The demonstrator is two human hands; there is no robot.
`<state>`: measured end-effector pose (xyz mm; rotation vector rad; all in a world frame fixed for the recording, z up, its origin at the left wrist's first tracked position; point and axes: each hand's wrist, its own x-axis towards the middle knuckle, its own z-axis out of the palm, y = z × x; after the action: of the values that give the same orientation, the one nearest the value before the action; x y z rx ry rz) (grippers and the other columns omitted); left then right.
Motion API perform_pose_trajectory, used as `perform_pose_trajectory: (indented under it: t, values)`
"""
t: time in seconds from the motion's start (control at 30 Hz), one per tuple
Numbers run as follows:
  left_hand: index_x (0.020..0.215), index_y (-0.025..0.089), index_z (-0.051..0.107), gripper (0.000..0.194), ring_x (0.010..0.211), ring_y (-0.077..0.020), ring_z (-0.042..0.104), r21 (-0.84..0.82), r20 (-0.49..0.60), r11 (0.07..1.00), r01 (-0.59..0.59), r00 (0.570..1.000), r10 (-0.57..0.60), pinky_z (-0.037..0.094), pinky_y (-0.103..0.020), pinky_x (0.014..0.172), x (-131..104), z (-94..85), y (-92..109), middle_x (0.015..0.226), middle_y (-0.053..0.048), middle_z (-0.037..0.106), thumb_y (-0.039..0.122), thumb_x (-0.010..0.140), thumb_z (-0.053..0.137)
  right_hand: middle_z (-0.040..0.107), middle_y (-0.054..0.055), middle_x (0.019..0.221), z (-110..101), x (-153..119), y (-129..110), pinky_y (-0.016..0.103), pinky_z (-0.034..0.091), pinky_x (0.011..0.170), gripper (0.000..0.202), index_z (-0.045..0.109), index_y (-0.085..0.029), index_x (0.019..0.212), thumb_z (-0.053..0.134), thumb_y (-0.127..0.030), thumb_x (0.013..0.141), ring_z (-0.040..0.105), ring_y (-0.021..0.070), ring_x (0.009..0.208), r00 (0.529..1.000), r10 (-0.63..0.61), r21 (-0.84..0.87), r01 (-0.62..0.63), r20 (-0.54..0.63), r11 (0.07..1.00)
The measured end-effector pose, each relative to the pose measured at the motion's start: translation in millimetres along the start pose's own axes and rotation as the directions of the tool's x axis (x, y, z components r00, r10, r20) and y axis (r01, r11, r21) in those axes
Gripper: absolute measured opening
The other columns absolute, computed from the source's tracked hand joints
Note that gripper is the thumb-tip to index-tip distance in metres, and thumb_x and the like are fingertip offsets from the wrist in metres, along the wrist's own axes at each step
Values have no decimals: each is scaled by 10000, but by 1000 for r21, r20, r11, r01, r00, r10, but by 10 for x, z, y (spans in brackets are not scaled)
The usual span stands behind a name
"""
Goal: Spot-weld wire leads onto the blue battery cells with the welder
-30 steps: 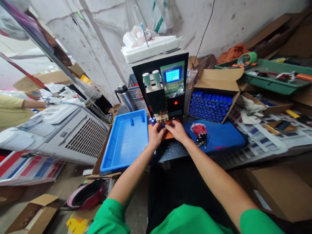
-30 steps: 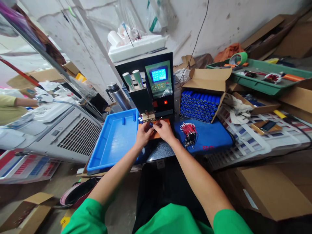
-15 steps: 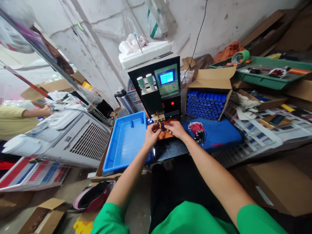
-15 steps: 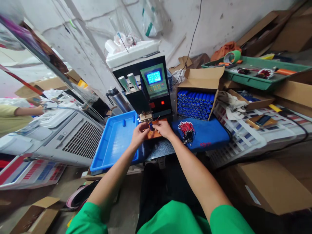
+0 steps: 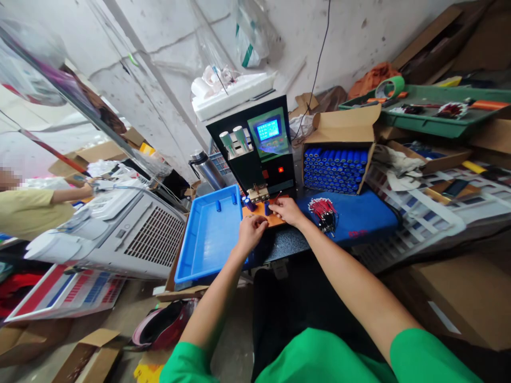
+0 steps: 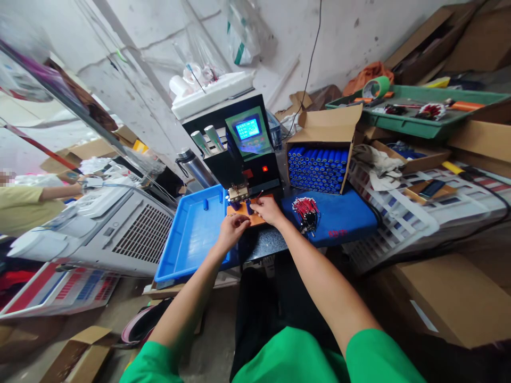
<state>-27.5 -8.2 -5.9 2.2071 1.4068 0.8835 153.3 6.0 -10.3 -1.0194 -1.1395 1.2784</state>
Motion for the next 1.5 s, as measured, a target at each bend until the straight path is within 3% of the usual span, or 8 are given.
perform_pose_trajectory:
  t: [0.2,0.4,0.63,0.8,0.93,1.07,1.23,1.5]
  values:
    - [730,199,678,176,660,-175,554,31,66,998,-46,997,44,423,-304,670,21,-17,43,701,-38,672,288,842,576,527,-21,480,-14,6,15,212,289,392,403,538,-197,584,749,-531,662,413,92,408,1000,-16,-14,16,-1,1000]
    - [774,208,623,171,761,-211,597,-47,59,997,-58,996,61,452,-345,738,10,-16,94,796,-63,694,287,902,542,528,-34,488,-34,-18,18,216,294,417,355,591,-181,649,751,-497,637,432,101,428,995,-26,-35,29,92,999]
    - [740,205,599,139,754,-212,569,-70,-2,997,-39,999,39,444,-351,743,91,99,134,753,-50,636,259,868,597,533,-31,498,-43,-46,-12,212,289,438,313,622,-160,623,726,-454,651,431,92,450,983,-67,-93,83,170,992]
    - [775,196,613,68,681,-173,549,-96,-52,995,0,999,-5,434,-311,689,62,44,169,717,-18,610,223,837,616,502,-43,466,-36,-58,-25,218,284,428,338,595,-175,625,739,-481,643,415,95,424,994,-49,-48,54,100,997]
    - [977,180,645,136,712,-172,584,36,-122,999,14,992,-10,460,-318,705,78,31,216,941,-69,659,215,855,597,488,-45,461,-54,-65,-40,212,263,399,383,574,-188,626,750,-529,641,388,86,407,1000,-26,34,25,10,999]
    - [1049,165,664,205,922,-242,635,224,-47,975,0,999,11,488,-343,811,196,139,279,1025,-117,663,245,863,632,482,-46,466,-57,-62,-60,200,238,371,415,564,-187,638,762,-552,626,371,72,397,998,9,100,-4,-55,995]
    - [965,157,667,135,882,-257,642,337,-23,941,21,1000,-14,489,-351,770,284,234,302,987,-139,662,228,864,613,511,-40,500,-40,-52,-73,188,255,362,410,561,-187,653,779,-531,607,405,71,412,991,21,160,0,-129,987]
    - [867,194,550,148,596,-132,520,-33,-217,999,22,976,-29,402,-258,589,143,126,317,681,17,564,322,859,624,543,-27,543,-59,-77,-95,181,250,359,372,582,-175,660,785,-485,628,411,66,422,993,28,241,1,-117,971]
